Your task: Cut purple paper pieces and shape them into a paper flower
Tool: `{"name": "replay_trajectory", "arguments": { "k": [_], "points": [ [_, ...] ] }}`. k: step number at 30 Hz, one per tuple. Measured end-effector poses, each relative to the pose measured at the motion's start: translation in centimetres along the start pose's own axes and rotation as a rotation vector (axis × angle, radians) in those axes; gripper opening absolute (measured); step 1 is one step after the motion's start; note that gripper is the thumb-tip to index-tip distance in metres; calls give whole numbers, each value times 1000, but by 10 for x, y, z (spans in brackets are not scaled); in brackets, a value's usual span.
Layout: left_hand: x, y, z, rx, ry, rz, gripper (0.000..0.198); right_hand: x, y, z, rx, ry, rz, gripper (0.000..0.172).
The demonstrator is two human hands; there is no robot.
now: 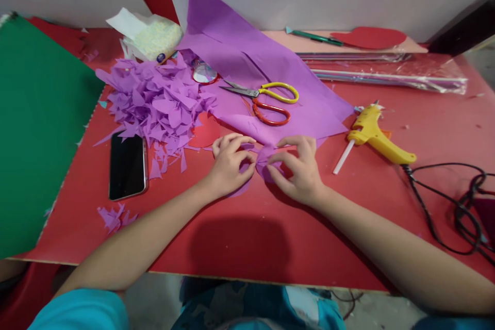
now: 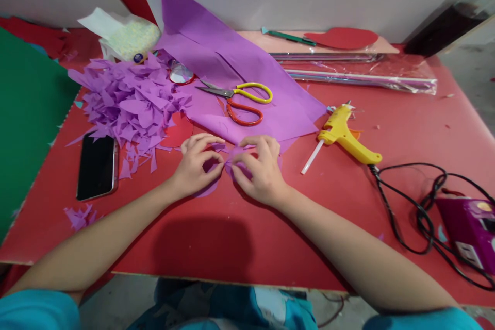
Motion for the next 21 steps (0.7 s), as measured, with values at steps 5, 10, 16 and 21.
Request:
{"name": "replay_trajectory", "arguments": {
  "k": [5, 10, 16, 21],
  "points": [
    [3, -1, 1, 21, 40, -49, 7, 13, -2, -9, -65, -115, -153, 10],
    [4, -1, 2, 45, 55, -43, 8, 19, -3, -5, -52, -134, -199, 13],
    [5, -1, 3, 56, 56, -57, 7, 21, -2, -4, -40, -115, -221, 12],
    [4, -1, 4, 64, 50, -61, 7, 23, -2, -4, -24, -115, -235, 14]
  ]
}}
Point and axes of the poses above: each hand's wrist, its own y-axis towards the middle knuckle, its own x-axis out of the palm, z = x × y, the point moved 6 cm from there along y, towards the middle knuckle, and after that the axes turned 1 degree about z, right-handed, at the moved point
